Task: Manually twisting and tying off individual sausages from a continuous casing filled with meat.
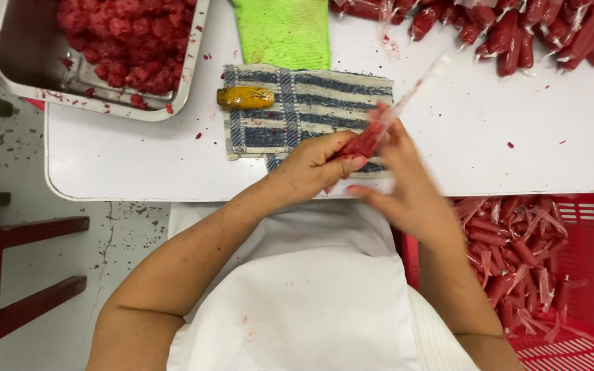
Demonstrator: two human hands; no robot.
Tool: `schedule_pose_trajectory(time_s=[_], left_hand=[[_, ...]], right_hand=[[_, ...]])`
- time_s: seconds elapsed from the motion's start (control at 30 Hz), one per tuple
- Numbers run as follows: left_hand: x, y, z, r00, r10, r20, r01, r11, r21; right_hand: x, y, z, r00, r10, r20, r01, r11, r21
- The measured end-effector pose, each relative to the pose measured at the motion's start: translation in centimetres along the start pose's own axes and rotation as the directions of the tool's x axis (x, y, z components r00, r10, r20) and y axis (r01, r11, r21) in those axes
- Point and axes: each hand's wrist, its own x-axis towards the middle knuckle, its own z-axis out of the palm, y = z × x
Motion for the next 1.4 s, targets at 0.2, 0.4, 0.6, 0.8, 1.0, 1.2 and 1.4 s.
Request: schedule_pose_trajectory(time_s=[0.2, 0.4, 0.6, 0.8, 1.0, 1.2, 1.4], left_hand=[[-1.9, 6.9, -2.3, 0.984, -0.121, 0.132, 0.035, 0.853, 0.52], [-3.2, 8.3, -3.1, 0.984, -0.015, 0.177, -0.066, 0.894, 0.444], [-4.1, 6.9, -4.3, 0.98, 0.078, 0.185, -0.166, 0.832, 0.529], [-4.9, 6.3, -5.5, 0.976, -0.078, 0.201, -0.048, 0.83, 0.555], [-6.9, 7.9, -4.9, 0.899, -0.414, -0.14, 0.432, 0.796, 0.423], [-11.6, 8.9, -9.9, 0.918, -0.375, 0.128, 0.355, 0.923, 0.15], [-12.1, 8.0, -9.0, 0.991, 0.131, -0.037, -0.133, 0.989, -0.059]], right_hand=[[0.1, -4.4, -3.4, 0.974, -0.209, -0.092, 0.051, 0.593, -0.803], [3.3, -3.4, -1.4, 0.89, -0.292, 0.349, 0.454, 0.51, -0.731], [4.1, -3.1, 0.3, 0.877, -0.281, 0.39, 0.481, 0.531, -0.698], [6.5, -1.5, 2.7, 0.806, -0.448, 0.386, 0.525, 0.241, -0.816], [9.5, -2.5, 0.7, 0.513, -0.668, 0.539, 0.746, 0.036, -0.665], [11.0, -2.7, 0.1, 0.544, -0.634, 0.55, 0.784, 0.148, -0.603], [14.5, -6.1, 2.9, 0.38, -0.731, 0.566, 0.773, -0.085, -0.629]])
